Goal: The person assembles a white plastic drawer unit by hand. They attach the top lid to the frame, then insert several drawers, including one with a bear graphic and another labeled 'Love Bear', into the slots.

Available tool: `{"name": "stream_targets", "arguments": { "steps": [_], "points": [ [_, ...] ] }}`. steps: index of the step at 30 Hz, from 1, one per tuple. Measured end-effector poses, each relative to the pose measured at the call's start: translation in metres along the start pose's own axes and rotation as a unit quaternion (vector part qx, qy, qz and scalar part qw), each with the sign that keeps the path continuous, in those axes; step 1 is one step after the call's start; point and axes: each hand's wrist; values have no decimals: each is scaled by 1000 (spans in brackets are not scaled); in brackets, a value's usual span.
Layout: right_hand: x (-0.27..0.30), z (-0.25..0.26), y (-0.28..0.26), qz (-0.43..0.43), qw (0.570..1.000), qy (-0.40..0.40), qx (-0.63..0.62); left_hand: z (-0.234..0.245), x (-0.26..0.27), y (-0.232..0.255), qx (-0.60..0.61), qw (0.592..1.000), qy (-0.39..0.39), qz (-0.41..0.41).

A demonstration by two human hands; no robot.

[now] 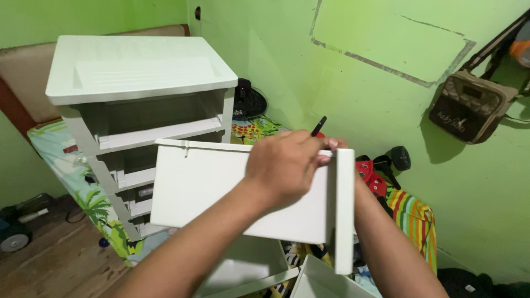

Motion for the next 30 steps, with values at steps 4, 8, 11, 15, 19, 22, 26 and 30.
{"name": "stream_targets", "arguments": {
  "steps": [4, 8, 11, 15, 19, 22, 26, 30],
  "points": [
    [22, -42, 2, 262, 786, 60, 557, -1, 10, -40, 8, 1000, 0, 25],
    [27, -94, -9, 160, 861, 207, 437, -6, 29, -79, 10, 996, -10, 86],
    [34, -107, -28, 164, 850, 239, 441, -9, 43, -95, 36, 992, 70, 96],
    [42, -81, -64, 196, 905, 124, 356, -3, 52, -103, 30, 987, 63, 143],
    [47, -21, -94, -63, 978, -198, -4, 4, 53, -99, -16, 989, 82, 123],
    [39, 4, -65, -55, 966, -223, -118, 0, 51, -91, -72, 988, 85, 104],
    [32, -11, -25, -47, 959, -185, -212, -19, 49, -73, -128, 984, 102, 77],
    [35, -38, 0, -62, 951, -177, -245, -33, 55, -52, -133, 981, 138, 35]
  ]
}}
Point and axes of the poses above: each hand's wrist, its own x-axis away from the middle knuckle, its own z-axis out of the back of the hand, y = z × x, and after that the axes turned 10 degrees about -x, right-handed
